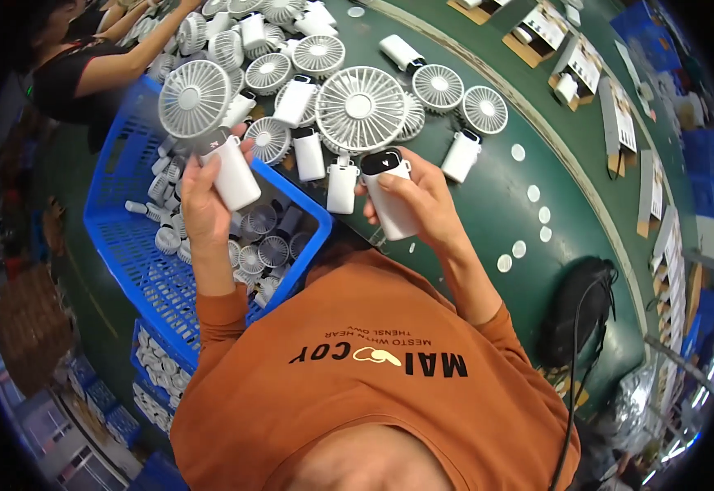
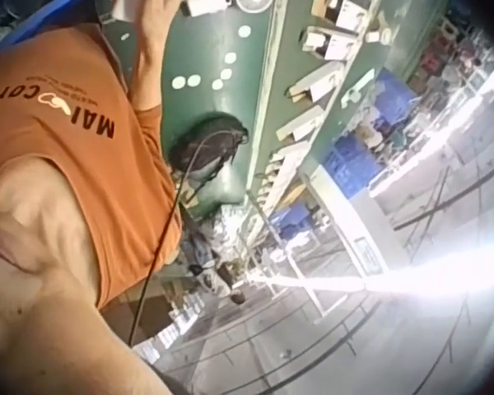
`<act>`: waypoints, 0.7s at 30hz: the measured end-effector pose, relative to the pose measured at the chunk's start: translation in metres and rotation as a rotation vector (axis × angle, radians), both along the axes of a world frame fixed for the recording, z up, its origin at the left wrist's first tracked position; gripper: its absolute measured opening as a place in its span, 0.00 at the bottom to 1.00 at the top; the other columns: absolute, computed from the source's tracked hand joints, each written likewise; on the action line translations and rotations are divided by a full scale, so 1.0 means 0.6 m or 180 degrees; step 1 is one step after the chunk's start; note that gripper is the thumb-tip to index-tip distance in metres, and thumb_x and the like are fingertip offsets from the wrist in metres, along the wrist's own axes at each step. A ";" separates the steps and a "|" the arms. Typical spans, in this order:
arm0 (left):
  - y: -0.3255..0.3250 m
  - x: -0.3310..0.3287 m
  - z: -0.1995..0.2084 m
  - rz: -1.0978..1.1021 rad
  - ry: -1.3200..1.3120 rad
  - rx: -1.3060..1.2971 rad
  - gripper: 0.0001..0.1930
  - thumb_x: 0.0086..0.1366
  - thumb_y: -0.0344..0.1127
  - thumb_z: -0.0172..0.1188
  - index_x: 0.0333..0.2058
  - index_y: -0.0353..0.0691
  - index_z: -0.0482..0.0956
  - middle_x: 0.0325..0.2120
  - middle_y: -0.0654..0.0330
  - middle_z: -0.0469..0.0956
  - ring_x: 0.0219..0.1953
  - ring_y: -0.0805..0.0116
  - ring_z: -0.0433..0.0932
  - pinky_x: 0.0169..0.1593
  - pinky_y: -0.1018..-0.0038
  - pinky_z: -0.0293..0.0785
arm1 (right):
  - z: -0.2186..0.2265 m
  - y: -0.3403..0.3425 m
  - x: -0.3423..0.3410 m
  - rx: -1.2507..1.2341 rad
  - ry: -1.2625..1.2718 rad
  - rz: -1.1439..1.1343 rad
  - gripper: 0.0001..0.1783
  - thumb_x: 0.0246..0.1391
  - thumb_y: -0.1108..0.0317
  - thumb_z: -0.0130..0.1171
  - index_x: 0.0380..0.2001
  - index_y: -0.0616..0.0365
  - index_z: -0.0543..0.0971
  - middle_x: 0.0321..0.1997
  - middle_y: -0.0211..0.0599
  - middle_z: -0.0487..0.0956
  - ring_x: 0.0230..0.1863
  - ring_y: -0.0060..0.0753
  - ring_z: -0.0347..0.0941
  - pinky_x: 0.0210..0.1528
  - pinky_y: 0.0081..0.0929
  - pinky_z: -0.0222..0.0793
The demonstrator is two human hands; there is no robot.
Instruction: The person transfers small handheld fans by hand from a blue plastic basket onto an assembly table.
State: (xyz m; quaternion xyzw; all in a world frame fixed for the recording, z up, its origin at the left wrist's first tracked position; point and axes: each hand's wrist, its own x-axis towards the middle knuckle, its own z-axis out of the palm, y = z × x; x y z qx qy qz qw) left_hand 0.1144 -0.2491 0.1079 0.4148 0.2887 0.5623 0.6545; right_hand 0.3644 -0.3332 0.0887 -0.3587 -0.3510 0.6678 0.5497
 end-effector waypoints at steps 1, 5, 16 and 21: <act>0.000 0.003 0.000 0.0010 0.0015 -0.0036 0.21 0.56 0.27 0.51 0.49 0.29 0.61 0.45 0.43 0.69 0.44 0.56 0.74 0.49 0.67 0.71 | 0.003 -0.003 0.001 0.0006 0.0053 0.0003 0.15 0.51 0.69 0.48 0.41 0.65 0.66 0.32 0.46 0.75 0.25 0.29 0.73 0.26 0.25 0.73; 0.002 0.005 -0.004 -0.0004 0.0026 -0.0046 0.21 0.56 0.26 0.51 0.48 0.29 0.61 0.44 0.42 0.70 0.44 0.56 0.73 0.49 0.66 0.71 | 0.004 -0.004 -0.001 0.0080 0.0136 -0.0051 0.15 0.52 0.69 0.48 0.41 0.65 0.66 0.32 0.46 0.75 0.25 0.29 0.73 0.27 0.25 0.73; -0.003 0.003 -0.007 0.0062 0.0040 -0.0077 0.20 0.54 0.26 0.52 0.47 0.30 0.62 0.43 0.42 0.70 0.43 0.55 0.74 0.49 0.66 0.72 | -0.006 -0.007 0.003 0.0071 0.0046 -0.0060 0.16 0.51 0.68 0.48 0.42 0.65 0.66 0.31 0.45 0.75 0.25 0.28 0.73 0.26 0.25 0.73; -0.004 0.001 -0.008 0.0066 0.0045 -0.0080 0.20 0.54 0.26 0.52 0.47 0.30 0.62 0.43 0.43 0.70 0.43 0.56 0.74 0.48 0.66 0.72 | -0.004 -0.006 -0.003 0.0007 0.0145 -0.0095 0.16 0.51 0.67 0.49 0.42 0.65 0.67 0.32 0.45 0.75 0.25 0.28 0.73 0.26 0.24 0.72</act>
